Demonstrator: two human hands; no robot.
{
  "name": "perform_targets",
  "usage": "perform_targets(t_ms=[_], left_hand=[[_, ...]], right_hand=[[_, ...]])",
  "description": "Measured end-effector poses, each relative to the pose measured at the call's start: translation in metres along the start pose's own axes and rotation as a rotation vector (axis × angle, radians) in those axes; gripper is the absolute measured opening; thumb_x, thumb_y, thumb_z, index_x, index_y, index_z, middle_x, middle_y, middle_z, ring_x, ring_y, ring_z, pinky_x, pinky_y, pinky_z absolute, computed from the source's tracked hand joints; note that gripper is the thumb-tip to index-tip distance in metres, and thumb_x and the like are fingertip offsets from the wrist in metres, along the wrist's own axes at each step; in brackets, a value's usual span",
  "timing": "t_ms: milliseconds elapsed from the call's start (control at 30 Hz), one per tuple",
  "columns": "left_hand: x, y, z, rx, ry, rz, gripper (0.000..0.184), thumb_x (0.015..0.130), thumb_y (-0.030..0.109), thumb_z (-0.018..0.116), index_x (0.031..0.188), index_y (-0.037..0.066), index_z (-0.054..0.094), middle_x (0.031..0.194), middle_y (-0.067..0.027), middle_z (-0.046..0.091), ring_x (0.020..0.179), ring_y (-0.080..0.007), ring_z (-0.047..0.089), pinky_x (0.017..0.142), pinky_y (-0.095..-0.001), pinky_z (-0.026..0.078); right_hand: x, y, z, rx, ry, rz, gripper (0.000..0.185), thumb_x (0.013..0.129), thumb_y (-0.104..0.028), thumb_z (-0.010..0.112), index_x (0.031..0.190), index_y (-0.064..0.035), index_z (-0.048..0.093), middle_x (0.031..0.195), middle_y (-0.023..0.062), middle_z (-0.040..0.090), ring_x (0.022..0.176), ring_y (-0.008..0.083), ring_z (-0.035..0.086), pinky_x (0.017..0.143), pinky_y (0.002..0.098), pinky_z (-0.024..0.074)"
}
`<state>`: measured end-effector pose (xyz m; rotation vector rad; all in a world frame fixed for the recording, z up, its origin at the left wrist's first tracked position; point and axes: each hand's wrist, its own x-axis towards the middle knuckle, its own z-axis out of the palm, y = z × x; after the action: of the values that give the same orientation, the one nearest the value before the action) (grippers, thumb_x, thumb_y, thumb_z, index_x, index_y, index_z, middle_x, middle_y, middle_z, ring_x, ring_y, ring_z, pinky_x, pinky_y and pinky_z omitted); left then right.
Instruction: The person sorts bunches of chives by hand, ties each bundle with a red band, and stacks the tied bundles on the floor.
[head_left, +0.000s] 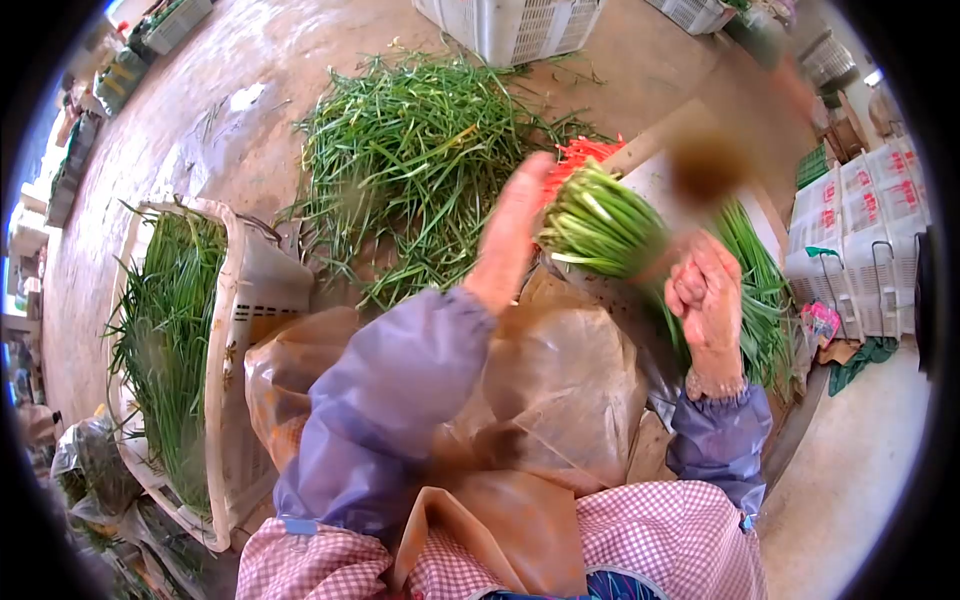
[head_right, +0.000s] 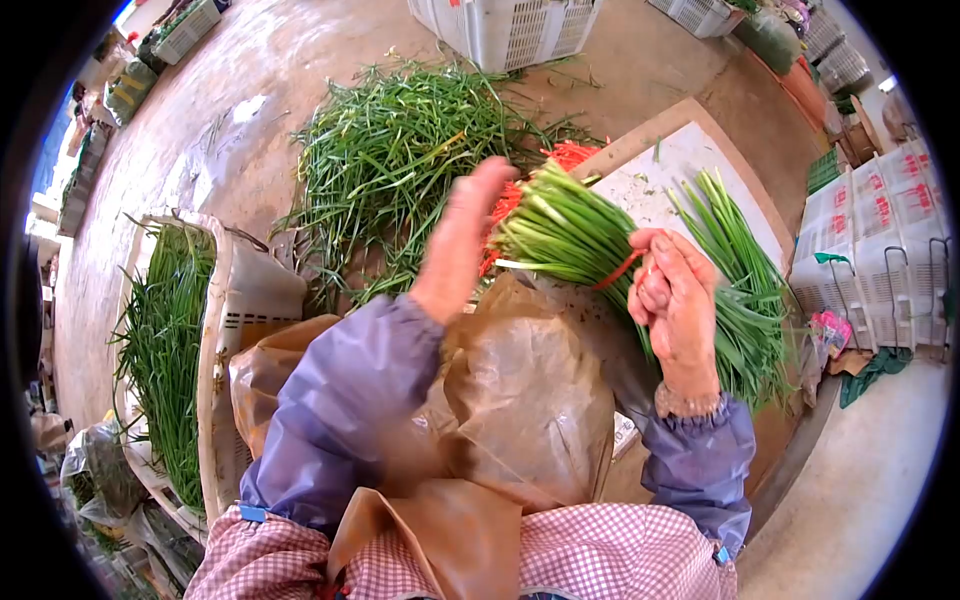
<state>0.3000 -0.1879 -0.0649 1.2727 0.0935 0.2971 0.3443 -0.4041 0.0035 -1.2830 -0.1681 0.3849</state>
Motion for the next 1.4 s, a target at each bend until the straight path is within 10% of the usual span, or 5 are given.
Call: perform_targets(t_ms=[233, 467, 600, 1033, 1400], left_hand=[[0.000, -0.016, -0.008, -0.180, 0.039, -0.186, 0.062, 0.100, 0.047, 0.030, 0.142, 0.002, 0.033, 0.143, -0.0142, 0.039, 0.133, -0.0225, 0.035, 0.110, -0.0362, 0.026], [-0.012, -0.006, 0.010, 0.565, 0.250, 0.431, 0.023, 0.080, 0.011, 0.069, 0.098, 0.002, 0.059, 0.092, -0.0052, 0.061, 0.084, -0.0132, 0.056, 0.077, -0.0290, 0.046], [-0.008, -0.032, 0.009, 0.316, 0.240, 0.093, 0.021, 0.079, -0.001, 0.067, 0.097, 0.004, 0.059, 0.087, 0.0021, 0.060, 0.075, -0.0048, 0.055, 0.070, -0.0208, 0.047], [-0.009, -0.019, 0.003, 0.243, 0.149, 0.034, 0.024, 0.081, -0.005, 0.060, 0.104, 0.001, 0.061, 0.092, -0.0002, 0.064, 0.079, -0.0050, 0.059, 0.072, -0.0213, 0.049], [0.004, 0.003, -0.020, 1.051, -0.010, 0.660, 0.013, 0.073, 0.004, 0.064, 0.082, 0.013, 0.061, 0.084, -0.0009, 0.058, 0.084, -0.0233, 0.057, 0.079, -0.0377, 0.041]], right_hand=[[0.031, 0.012, -0.031, 0.095, -0.016, 0.056, 0.026, 0.096, -0.022, 0.051, 0.100, 0.0031, 0.058, 0.052, -0.0084, 0.028, 0.038, 0.0027, 0.023, 0.034, 0.0213, 0.0280], [0.039, 0.008, -0.034, 0.115, -0.033, 0.115, 0.024, 0.096, -0.023, 0.051, 0.102, 0.0006, 0.055, 0.052, -0.0093, 0.024, 0.038, 0.0016, 0.020, 0.034, 0.0202, 0.0273], [0.034, 0.007, -0.033, 0.110, -0.021, 0.124, 0.025, 0.096, -0.024, 0.051, 0.101, 0.0001, 0.055, 0.052, -0.0094, 0.025, 0.038, 0.0016, 0.020, 0.033, 0.0202, 0.0274], [0.029, 0.012, -0.031, 0.091, -0.027, 0.102, 0.026, 0.097, -0.024, 0.051, 0.100, 0.0014, 0.056, 0.054, -0.0087, 0.026, 0.040, 0.0020, 0.021, 0.033, 0.0202, 0.0267], [0.021, 0.012, -0.027, 0.181, -0.023, 0.127, 0.026, 0.096, -0.023, 0.053, 0.100, 0.0020, 0.056, 0.053, -0.0077, 0.026, 0.040, 0.0031, 0.023, 0.034, 0.0209, 0.0284]])
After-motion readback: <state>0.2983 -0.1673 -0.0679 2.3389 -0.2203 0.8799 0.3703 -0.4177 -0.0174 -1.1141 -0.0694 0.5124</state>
